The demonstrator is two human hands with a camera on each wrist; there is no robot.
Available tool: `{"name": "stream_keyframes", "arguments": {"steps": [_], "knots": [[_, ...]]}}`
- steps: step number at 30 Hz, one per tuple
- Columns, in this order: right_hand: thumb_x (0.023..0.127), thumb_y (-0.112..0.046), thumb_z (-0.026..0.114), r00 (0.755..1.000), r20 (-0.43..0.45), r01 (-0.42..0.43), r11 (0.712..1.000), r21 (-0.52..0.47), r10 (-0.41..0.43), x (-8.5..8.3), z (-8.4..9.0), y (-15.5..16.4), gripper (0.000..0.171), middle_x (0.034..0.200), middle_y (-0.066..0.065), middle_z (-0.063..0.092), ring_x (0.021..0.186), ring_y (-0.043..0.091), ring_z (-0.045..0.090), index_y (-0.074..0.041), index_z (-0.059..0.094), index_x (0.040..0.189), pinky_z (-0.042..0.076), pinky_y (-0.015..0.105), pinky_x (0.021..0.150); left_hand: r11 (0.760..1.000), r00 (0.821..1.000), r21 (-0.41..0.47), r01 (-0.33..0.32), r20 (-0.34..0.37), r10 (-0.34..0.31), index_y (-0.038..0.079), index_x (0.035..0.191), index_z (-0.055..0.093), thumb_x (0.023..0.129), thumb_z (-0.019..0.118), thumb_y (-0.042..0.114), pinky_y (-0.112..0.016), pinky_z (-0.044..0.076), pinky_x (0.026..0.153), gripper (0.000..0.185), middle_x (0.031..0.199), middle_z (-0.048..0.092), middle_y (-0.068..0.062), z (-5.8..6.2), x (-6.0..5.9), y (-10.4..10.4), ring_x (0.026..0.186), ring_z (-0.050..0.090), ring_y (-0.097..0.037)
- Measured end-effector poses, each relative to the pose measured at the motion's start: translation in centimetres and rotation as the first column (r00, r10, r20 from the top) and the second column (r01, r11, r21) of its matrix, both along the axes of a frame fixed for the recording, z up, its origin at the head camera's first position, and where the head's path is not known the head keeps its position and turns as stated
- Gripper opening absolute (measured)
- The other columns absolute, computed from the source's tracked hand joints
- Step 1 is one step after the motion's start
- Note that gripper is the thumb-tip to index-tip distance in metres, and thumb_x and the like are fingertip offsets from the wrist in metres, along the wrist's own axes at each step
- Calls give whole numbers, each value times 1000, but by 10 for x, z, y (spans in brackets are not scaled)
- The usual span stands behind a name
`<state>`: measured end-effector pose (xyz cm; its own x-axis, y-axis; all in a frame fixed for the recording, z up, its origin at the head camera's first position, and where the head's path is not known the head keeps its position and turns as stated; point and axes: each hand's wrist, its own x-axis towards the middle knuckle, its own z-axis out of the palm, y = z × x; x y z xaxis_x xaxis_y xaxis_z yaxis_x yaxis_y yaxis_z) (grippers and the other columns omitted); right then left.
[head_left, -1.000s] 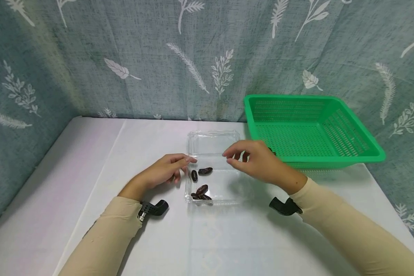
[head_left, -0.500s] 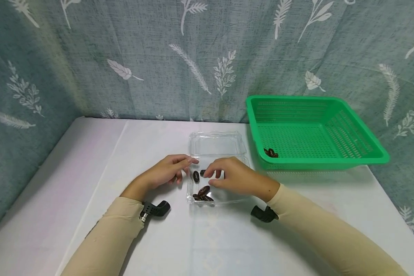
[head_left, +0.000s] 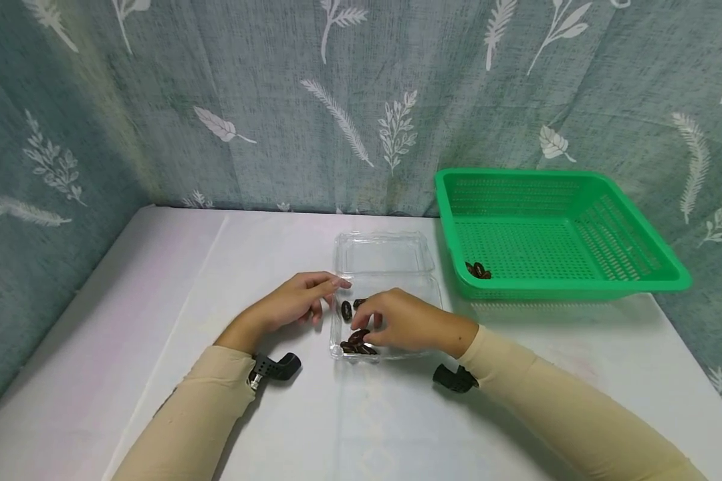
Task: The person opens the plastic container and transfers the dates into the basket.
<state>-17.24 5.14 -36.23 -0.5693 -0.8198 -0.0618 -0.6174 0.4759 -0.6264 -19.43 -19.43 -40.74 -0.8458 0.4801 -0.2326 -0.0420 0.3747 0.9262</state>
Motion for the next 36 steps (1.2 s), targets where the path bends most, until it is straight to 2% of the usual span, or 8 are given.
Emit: {"name": "stream_keyframes", "arguments": {"steps": [4, 11, 18, 24, 30, 36], "knots": [[87, -5, 74, 1000, 10, -4, 999, 38, 4, 2, -3, 0, 18, 103, -1, 74, 85, 13, 67, -11, 76, 104, 54, 24, 79, 1000, 1000, -2, 0, 9, 0, 18, 135, 62, 106, 44, 44, -23, 38, 48, 42, 98, 64, -9, -2, 2, 3, 55, 54, -12], [87, -6, 74, 1000, -11, -18, 996, 86, 19, 3, -6, 2, 21, 102, -2, 73, 85, 11, 64, -12, 76, 107, 51, 19, 77, 1000, 1000, 5, 3, 23, -3, 18, 135, 61, 106, 45, 45, -23, 37, 47, 43, 97, 64, -8, -3, 4, 7, 54, 53, -12], [88, -6, 73, 998, -62, -29, 998, 63, 33, 5, -14, 2, 19, 97, -3, 72, 80, 3, 62, -12, 76, 105, 50, 17, 74, 1000, 1000, -3, 2, 14, -2, 16, 135, 61, 106, 45, 45, -24, 38, 46, 44, 96, 64, -8, -4, 4, 9, 54, 52, -12], [88, -6, 70, 994, -108, -25, 998, 57, 31, 6, -15, 5, 19, 95, -3, 70, 80, 5, 61, -13, 76, 104, 50, 18, 73, 1000, 1000, -11, 3, 14, -3, 17, 135, 62, 105, 46, 45, -24, 38, 47, 44, 97, 64, -7, -3, 3, 9, 55, 53, -12], [91, -7, 68, 989, -142, -42, 999, 24, 45, 5, -8, 7, 20, 100, -4, 71, 85, 7, 62, -14, 76, 107, 51, 20, 78, 1000, 1000, -17, 0, 2, 0, 18, 136, 61, 106, 44, 45, -24, 38, 47, 43, 97, 64, -9, -1, 2, 6, 55, 53, -12], [91, -9, 71, 978, -208, -28, 998, -65, 14, 2, 12, 16, 22, 101, -6, 72, 87, 8, 62, -17, 76, 111, 51, 22, 78, 1000, 1000, -9, -5, -13, 5, 16, 136, 61, 107, 44, 43, -24, 40, 47, 43, 98, 64, -9, 0, 1, 2, 55, 54, -11]]}}
